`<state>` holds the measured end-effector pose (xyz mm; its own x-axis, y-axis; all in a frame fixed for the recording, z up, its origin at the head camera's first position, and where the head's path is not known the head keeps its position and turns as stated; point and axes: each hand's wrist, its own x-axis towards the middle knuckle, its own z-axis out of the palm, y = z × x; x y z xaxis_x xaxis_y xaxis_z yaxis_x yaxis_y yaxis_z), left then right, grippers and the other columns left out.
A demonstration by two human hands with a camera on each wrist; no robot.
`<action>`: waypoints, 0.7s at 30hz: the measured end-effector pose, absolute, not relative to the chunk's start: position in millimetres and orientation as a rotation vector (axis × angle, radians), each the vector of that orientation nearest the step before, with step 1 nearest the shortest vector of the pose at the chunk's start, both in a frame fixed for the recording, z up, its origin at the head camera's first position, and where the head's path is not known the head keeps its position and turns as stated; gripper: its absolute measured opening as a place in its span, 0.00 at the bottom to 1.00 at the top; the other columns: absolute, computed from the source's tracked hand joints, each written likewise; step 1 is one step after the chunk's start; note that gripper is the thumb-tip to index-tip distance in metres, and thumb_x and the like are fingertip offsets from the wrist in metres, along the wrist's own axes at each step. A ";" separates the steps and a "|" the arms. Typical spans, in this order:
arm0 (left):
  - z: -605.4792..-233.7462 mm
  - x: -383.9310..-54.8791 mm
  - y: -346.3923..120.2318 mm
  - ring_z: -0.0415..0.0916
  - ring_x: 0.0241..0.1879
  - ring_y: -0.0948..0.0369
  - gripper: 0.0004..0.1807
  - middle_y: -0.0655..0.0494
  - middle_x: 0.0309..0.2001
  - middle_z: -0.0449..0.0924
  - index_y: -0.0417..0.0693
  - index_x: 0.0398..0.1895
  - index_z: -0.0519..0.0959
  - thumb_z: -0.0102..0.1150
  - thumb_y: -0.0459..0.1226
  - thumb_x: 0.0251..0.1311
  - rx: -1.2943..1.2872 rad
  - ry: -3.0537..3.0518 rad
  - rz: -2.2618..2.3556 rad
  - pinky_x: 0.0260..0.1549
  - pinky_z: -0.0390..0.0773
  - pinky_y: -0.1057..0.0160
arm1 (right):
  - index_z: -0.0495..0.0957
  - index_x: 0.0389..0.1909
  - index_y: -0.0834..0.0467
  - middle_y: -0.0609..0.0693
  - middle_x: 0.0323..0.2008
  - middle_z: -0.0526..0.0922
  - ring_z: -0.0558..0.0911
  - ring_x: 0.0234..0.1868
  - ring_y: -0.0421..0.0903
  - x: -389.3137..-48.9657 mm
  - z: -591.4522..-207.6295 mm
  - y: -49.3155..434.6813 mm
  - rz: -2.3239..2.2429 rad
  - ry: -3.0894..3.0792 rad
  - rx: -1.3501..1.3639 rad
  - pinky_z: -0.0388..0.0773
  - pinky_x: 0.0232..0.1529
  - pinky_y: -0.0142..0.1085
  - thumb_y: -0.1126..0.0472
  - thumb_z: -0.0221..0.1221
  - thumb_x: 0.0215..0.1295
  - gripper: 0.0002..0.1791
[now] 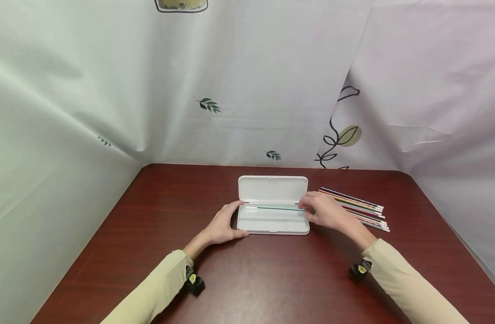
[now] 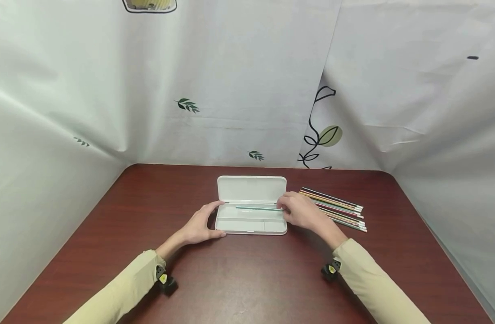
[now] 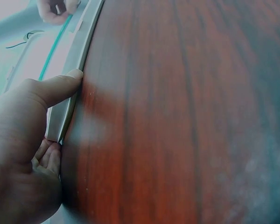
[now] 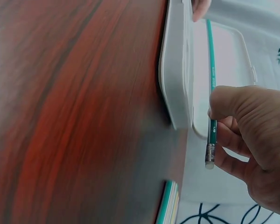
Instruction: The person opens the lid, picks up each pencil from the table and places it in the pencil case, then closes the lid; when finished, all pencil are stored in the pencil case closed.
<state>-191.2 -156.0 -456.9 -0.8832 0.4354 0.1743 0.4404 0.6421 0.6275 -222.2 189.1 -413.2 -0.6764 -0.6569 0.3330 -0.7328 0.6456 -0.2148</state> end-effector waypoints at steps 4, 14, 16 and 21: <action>-456.1 -190.2 -156.0 0.65 0.64 0.47 0.49 0.46 0.67 0.69 0.43 0.71 0.64 0.79 0.43 0.45 -0.750 -2.845 -1.093 0.60 0.65 0.45 | 0.83 0.32 0.55 0.43 0.31 0.77 0.73 0.29 0.42 -225.9 -413.1 177.0 0.495 -2.639 1.159 0.72 0.29 0.37 0.73 0.66 0.49 0.11; -457.6 -190.7 -155.5 0.65 0.64 0.47 0.49 0.47 0.67 0.69 0.44 0.71 0.64 0.79 0.44 0.45 -0.741 -2.840 -1.106 0.60 0.65 0.44 | 0.83 0.33 0.57 0.45 0.31 0.79 0.76 0.30 0.42 -234.2 -418.5 154.2 0.529 -2.638 1.223 0.76 0.32 0.39 0.73 0.65 0.50 0.10; -458.5 -190.8 -155.6 0.64 0.64 0.47 0.50 0.47 0.67 0.68 0.44 0.72 0.64 0.79 0.44 0.45 -0.740 -2.843 -1.102 0.60 0.65 0.44 | 0.82 0.32 0.57 0.45 0.31 0.79 0.77 0.30 0.43 -235.3 -420.6 152.0 0.531 -2.632 1.224 0.76 0.32 0.39 0.73 0.65 0.50 0.10; -458.8 -190.7 -156.0 0.65 0.64 0.47 0.49 0.46 0.67 0.68 0.43 0.71 0.64 0.79 0.43 0.44 -0.740 -2.832 -1.113 0.60 0.65 0.43 | 0.82 0.31 0.56 0.45 0.31 0.79 0.76 0.29 0.43 -238.1 -425.7 147.8 0.516 -2.627 1.213 0.76 0.30 0.38 0.73 0.65 0.50 0.10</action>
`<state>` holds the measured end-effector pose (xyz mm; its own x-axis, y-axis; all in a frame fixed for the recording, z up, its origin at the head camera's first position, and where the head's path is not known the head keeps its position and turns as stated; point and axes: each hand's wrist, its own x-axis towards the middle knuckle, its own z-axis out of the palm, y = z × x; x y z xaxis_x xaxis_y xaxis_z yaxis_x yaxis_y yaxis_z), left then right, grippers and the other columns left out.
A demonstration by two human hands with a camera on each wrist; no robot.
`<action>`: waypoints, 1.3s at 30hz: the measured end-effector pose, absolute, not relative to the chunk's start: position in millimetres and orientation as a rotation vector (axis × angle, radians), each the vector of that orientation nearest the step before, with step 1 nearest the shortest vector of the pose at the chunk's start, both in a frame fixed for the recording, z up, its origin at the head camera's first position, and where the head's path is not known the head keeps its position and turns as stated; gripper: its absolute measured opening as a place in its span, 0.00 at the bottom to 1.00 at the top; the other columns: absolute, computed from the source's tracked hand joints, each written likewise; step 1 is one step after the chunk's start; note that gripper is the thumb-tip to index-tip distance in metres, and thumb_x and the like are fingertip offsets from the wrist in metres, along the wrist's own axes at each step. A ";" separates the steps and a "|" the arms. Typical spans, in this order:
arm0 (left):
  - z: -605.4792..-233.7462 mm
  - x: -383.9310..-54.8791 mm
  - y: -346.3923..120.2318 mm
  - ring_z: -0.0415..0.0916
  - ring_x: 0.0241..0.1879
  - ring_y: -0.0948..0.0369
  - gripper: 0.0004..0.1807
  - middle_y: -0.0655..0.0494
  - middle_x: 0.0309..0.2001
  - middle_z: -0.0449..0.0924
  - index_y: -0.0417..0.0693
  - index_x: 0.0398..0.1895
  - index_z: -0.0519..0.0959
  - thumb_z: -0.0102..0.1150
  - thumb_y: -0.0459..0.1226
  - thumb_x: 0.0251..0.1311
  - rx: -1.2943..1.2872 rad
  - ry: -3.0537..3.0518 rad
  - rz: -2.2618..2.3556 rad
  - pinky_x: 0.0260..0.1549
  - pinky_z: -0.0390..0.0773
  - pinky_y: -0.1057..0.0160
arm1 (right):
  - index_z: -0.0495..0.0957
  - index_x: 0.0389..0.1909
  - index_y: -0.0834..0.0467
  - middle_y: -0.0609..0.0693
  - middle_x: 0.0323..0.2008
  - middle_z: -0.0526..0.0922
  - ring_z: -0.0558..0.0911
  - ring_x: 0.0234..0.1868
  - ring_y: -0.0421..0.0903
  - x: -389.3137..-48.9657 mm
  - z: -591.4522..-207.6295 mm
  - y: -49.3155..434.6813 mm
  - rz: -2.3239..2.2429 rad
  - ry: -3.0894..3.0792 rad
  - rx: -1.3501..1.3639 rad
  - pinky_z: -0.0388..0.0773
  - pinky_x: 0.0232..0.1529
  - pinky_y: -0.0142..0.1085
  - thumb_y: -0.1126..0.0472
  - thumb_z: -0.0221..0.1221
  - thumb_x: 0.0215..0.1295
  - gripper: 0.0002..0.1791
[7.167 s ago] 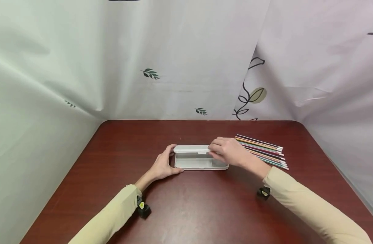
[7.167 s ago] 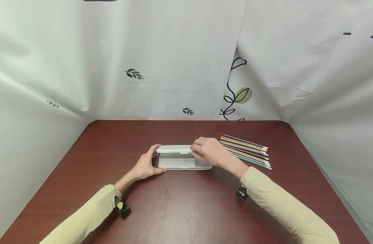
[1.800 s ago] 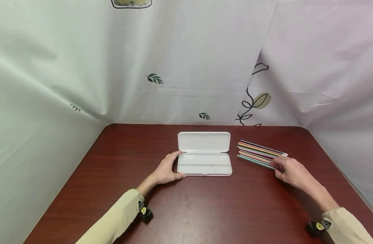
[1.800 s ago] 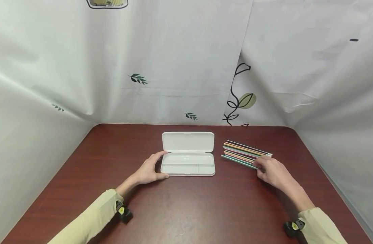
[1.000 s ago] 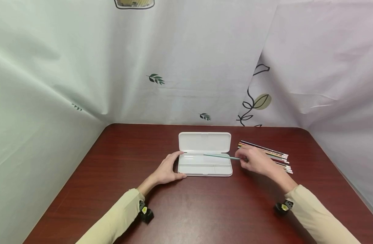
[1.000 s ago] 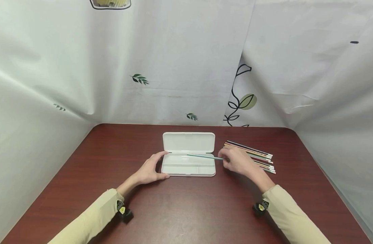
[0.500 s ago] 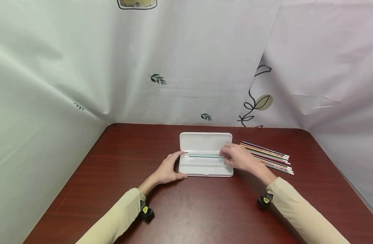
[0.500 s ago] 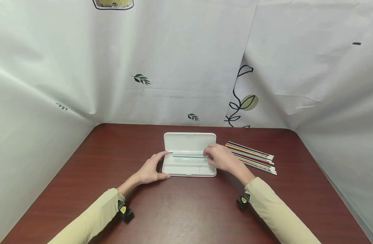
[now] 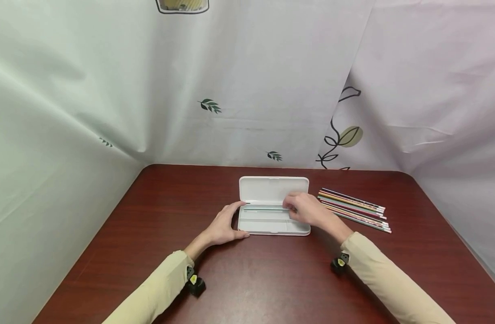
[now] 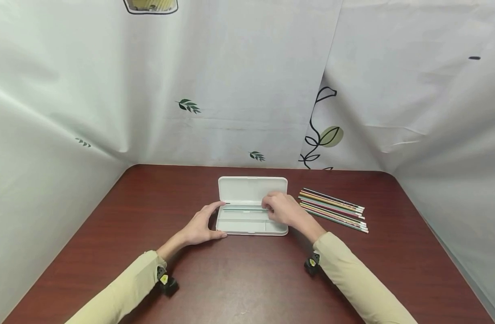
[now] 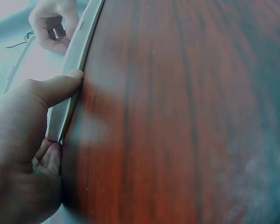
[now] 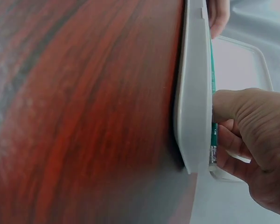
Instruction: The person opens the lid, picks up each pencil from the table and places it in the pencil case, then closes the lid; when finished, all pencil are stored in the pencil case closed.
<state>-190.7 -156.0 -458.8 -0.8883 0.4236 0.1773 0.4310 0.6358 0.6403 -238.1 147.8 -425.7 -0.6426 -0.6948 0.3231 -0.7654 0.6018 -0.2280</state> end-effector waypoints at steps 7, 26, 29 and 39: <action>-457.6 -190.2 -155.4 0.65 0.64 0.47 0.49 0.47 0.67 0.68 0.44 0.72 0.64 0.79 0.43 0.45 -0.734 -2.839 -1.108 0.60 0.66 0.44 | 0.83 0.31 0.55 0.44 0.31 0.79 0.76 0.29 0.41 -239.2 -428.8 145.7 0.529 -2.633 1.198 0.75 0.29 0.37 0.73 0.65 0.51 0.10; -457.1 -189.7 -155.0 0.65 0.64 0.47 0.49 0.47 0.66 0.69 0.45 0.71 0.65 0.80 0.43 0.44 -0.711 -2.854 -1.125 0.60 0.66 0.44 | 0.82 0.31 0.59 0.45 0.28 0.78 0.78 0.30 0.45 -217.6 -423.9 251.0 0.679 -2.478 1.023 0.76 0.31 0.42 0.74 0.65 0.49 0.09; -457.7 -189.9 -155.6 0.65 0.64 0.48 0.49 0.47 0.66 0.69 0.45 0.71 0.65 0.80 0.43 0.44 -0.713 -2.851 -1.124 0.60 0.66 0.44 | 0.81 0.30 0.58 0.45 0.27 0.77 0.75 0.28 0.42 -210.4 -425.8 271.1 0.682 -2.520 0.962 0.73 0.28 0.40 0.74 0.66 0.48 0.10; -458.0 -191.3 -154.8 0.65 0.64 0.47 0.49 0.47 0.67 0.68 0.44 0.71 0.65 0.79 0.43 0.45 -0.736 -2.841 -1.108 0.60 0.66 0.44 | 0.82 0.32 0.56 0.41 0.30 0.76 0.73 0.28 0.40 -184.9 -430.5 316.3 0.575 -2.706 0.709 0.70 0.26 0.39 0.73 0.69 0.48 0.13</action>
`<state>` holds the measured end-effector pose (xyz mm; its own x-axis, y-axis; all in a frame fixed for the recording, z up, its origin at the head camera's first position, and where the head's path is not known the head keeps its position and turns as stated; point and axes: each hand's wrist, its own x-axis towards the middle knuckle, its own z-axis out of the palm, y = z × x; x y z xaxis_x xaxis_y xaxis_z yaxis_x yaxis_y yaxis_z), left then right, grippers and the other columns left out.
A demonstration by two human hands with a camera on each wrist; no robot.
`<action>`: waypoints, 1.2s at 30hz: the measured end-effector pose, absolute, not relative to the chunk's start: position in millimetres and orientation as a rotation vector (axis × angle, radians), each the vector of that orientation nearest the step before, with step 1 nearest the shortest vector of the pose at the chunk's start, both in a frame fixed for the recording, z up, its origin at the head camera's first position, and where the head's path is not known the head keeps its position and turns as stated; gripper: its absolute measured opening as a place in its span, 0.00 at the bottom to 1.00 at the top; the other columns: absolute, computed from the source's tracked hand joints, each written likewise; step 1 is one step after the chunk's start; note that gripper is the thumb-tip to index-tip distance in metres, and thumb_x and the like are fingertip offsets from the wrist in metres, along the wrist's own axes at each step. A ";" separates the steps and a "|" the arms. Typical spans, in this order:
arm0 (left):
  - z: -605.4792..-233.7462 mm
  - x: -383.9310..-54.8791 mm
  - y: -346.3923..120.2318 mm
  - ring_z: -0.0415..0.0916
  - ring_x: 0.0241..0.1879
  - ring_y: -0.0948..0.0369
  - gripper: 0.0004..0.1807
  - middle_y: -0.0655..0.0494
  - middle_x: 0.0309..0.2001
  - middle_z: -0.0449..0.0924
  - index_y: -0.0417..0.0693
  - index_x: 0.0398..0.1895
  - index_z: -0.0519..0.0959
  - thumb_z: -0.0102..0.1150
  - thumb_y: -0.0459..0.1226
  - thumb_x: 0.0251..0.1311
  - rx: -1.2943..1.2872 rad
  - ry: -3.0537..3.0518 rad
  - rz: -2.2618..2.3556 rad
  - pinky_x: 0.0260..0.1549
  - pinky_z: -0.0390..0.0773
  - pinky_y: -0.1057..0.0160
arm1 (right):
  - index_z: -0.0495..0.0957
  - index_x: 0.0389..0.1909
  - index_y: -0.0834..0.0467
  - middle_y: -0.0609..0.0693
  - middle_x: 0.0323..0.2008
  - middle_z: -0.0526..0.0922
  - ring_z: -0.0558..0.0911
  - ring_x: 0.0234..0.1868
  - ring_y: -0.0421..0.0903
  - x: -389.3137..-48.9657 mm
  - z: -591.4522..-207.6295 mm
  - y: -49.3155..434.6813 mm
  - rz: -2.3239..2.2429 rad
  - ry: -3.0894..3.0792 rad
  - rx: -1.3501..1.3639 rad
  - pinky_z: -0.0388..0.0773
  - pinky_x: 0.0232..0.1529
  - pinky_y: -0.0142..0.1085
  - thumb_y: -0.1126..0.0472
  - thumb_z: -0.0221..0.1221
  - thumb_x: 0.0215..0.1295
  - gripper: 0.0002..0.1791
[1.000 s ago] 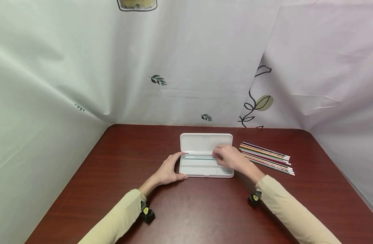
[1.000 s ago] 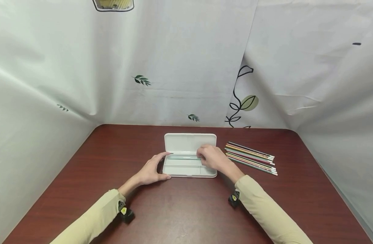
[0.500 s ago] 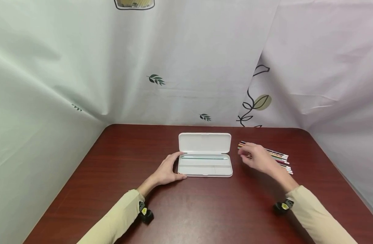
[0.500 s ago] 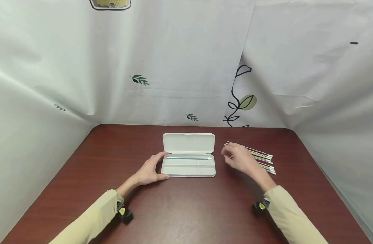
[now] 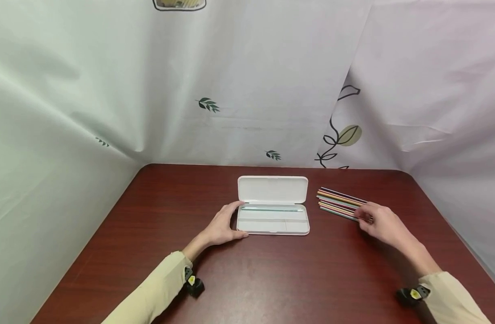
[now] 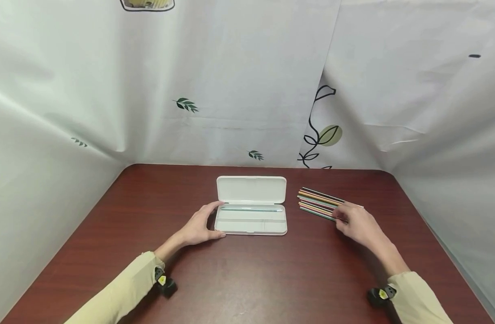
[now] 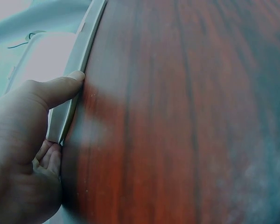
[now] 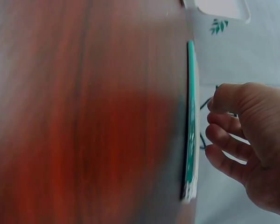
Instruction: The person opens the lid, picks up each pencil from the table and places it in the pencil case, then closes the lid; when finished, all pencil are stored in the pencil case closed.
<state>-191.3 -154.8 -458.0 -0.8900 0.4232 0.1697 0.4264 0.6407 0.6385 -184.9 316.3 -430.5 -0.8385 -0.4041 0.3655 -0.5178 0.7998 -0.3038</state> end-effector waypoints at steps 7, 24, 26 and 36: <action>-455.8 -190.5 -154.6 0.64 0.64 0.47 0.48 0.47 0.67 0.68 0.44 0.71 0.65 0.79 0.44 0.45 -0.739 -2.843 -1.103 0.60 0.65 0.43 | 0.82 0.33 0.56 0.45 0.32 0.77 0.72 0.29 0.43 -176.8 -434.2 332.6 0.555 -2.790 0.608 0.70 0.27 0.42 0.72 0.69 0.48 0.12; -456.3 -190.8 -154.2 0.64 0.65 0.47 0.48 0.47 0.68 0.68 0.44 0.71 0.65 0.79 0.44 0.45 -0.745 -2.842 -1.099 0.60 0.65 0.43 | 0.83 0.33 0.58 0.45 0.30 0.76 0.73 0.30 0.44 -176.2 -437.4 336.6 0.453 -2.831 0.606 0.70 0.27 0.44 0.71 0.67 0.48 0.11; -455.8 -190.6 -154.2 0.64 0.65 0.47 0.48 0.47 0.68 0.68 0.45 0.71 0.65 0.79 0.44 0.46 -0.745 -2.847 -1.098 0.60 0.65 0.43 | 0.84 0.33 0.58 0.44 0.30 0.76 0.73 0.29 0.43 -176.0 -437.8 336.3 0.446 -2.836 0.601 0.70 0.27 0.44 0.71 0.67 0.48 0.11; -456.7 -190.3 -154.7 0.64 0.65 0.47 0.49 0.47 0.68 0.68 0.44 0.71 0.65 0.79 0.43 0.45 -0.749 -2.841 -1.096 0.60 0.65 0.44 | 0.84 0.35 0.58 0.44 0.28 0.76 0.73 0.28 0.43 -177.1 -438.1 336.8 0.445 -2.891 0.599 0.70 0.26 0.44 0.72 0.67 0.48 0.12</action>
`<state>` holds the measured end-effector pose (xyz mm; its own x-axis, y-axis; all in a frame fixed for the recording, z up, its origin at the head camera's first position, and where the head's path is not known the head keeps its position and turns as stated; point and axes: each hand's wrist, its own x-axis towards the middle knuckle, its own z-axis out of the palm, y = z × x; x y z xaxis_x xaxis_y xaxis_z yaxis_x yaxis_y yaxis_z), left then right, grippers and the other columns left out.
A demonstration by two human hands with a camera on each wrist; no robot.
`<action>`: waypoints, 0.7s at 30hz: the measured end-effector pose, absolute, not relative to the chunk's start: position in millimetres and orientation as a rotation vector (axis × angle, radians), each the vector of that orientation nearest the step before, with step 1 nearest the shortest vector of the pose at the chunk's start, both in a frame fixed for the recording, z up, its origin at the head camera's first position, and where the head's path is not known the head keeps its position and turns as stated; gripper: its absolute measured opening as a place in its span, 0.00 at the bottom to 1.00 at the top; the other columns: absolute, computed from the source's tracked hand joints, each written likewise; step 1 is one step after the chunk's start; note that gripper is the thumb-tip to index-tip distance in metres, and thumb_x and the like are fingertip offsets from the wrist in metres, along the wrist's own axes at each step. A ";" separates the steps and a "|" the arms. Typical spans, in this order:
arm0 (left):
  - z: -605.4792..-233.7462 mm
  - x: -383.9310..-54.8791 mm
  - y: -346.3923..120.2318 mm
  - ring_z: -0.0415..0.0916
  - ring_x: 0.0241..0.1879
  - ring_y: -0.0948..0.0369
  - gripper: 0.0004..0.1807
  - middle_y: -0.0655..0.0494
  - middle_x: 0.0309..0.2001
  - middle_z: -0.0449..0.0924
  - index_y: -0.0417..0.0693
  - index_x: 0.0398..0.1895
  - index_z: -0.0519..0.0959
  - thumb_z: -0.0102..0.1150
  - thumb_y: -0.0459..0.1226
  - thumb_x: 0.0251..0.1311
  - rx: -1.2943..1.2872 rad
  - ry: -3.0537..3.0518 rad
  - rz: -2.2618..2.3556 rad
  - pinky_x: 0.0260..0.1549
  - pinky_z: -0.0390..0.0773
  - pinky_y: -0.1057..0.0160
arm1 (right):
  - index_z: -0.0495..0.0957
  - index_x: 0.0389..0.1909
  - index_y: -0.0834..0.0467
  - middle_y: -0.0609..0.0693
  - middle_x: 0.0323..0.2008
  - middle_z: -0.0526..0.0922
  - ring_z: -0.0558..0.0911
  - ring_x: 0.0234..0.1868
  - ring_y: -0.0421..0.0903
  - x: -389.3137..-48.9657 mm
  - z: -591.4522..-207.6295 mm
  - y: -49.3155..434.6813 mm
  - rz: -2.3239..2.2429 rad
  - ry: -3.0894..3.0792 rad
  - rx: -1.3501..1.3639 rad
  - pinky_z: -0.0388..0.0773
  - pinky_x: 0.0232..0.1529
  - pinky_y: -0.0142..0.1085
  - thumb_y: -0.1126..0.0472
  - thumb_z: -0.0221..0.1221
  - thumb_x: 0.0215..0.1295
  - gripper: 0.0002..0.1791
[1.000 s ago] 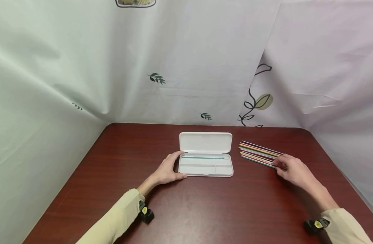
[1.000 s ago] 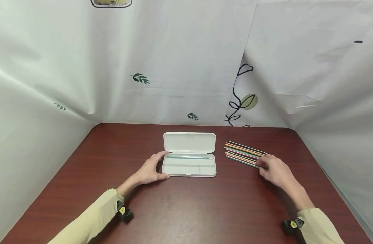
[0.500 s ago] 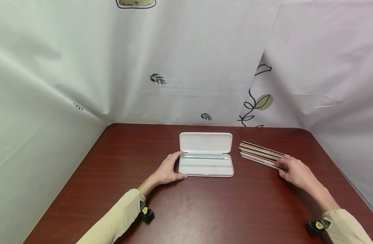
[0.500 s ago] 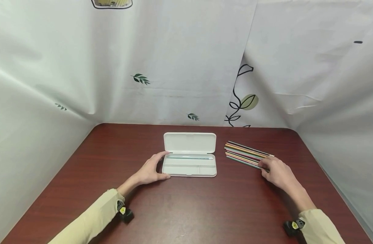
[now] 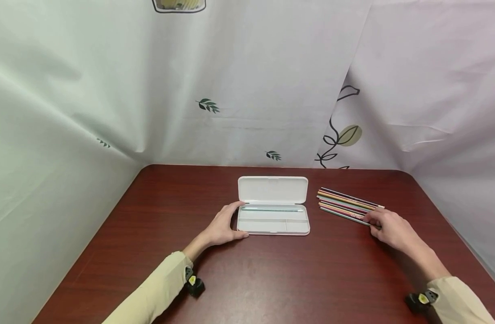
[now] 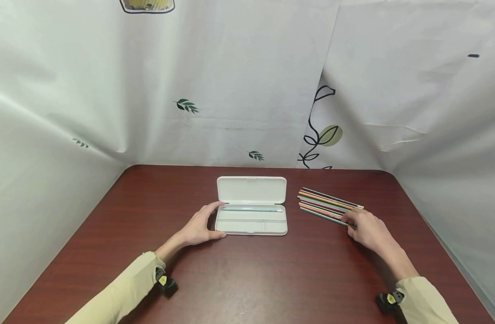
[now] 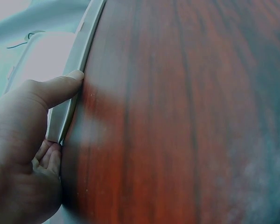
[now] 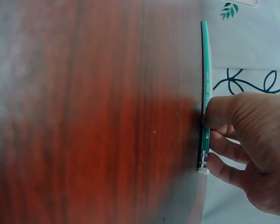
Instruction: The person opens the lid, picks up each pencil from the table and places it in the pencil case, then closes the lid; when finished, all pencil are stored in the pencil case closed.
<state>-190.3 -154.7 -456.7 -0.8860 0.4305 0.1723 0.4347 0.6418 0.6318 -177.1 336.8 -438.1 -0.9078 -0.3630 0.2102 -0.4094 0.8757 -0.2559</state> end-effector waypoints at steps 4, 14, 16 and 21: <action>-456.7 -190.2 -154.3 0.65 0.64 0.47 0.48 0.47 0.67 0.68 0.43 0.71 0.65 0.79 0.44 0.45 -0.744 -2.837 -1.098 0.60 0.65 0.43 | 0.83 0.34 0.57 0.42 0.26 0.75 0.73 0.27 0.42 -177.5 -438.1 336.7 0.445 -2.887 0.614 0.70 0.25 0.44 0.72 0.67 0.47 0.12; -455.7 -190.1 -154.2 0.65 0.64 0.47 0.48 0.47 0.67 0.68 0.44 0.70 0.65 0.79 0.44 0.46 -0.748 -2.840 -1.097 0.60 0.65 0.43 | 0.83 0.34 0.57 0.40 0.27 0.74 0.72 0.27 0.39 -178.3 -435.7 336.0 0.447 -2.812 0.662 0.70 0.25 0.41 0.72 0.65 0.46 0.13; -455.6 -190.1 -154.3 0.65 0.64 0.47 0.48 0.47 0.67 0.68 0.44 0.71 0.65 0.79 0.44 0.46 -0.749 -2.842 -1.094 0.60 0.65 0.44 | 0.83 0.33 0.56 0.40 0.26 0.74 0.71 0.27 0.38 -178.8 -434.6 334.6 0.457 -2.801 0.674 0.69 0.25 0.40 0.72 0.65 0.45 0.13; -456.8 -189.8 -154.4 0.65 0.64 0.47 0.48 0.47 0.68 0.68 0.44 0.71 0.65 0.79 0.43 0.46 -0.747 -2.845 -1.083 0.60 0.65 0.44 | 0.83 0.32 0.55 0.39 0.27 0.73 0.70 0.27 0.37 -178.9 -432.3 330.0 0.459 -2.746 0.709 0.69 0.25 0.39 0.73 0.67 0.43 0.14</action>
<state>-189.8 -154.4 -456.8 -0.8865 0.4299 0.1709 0.4348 0.6480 0.6253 -178.9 330.0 -432.3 -0.8446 -0.4208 0.3309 -0.5055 0.8304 -0.2344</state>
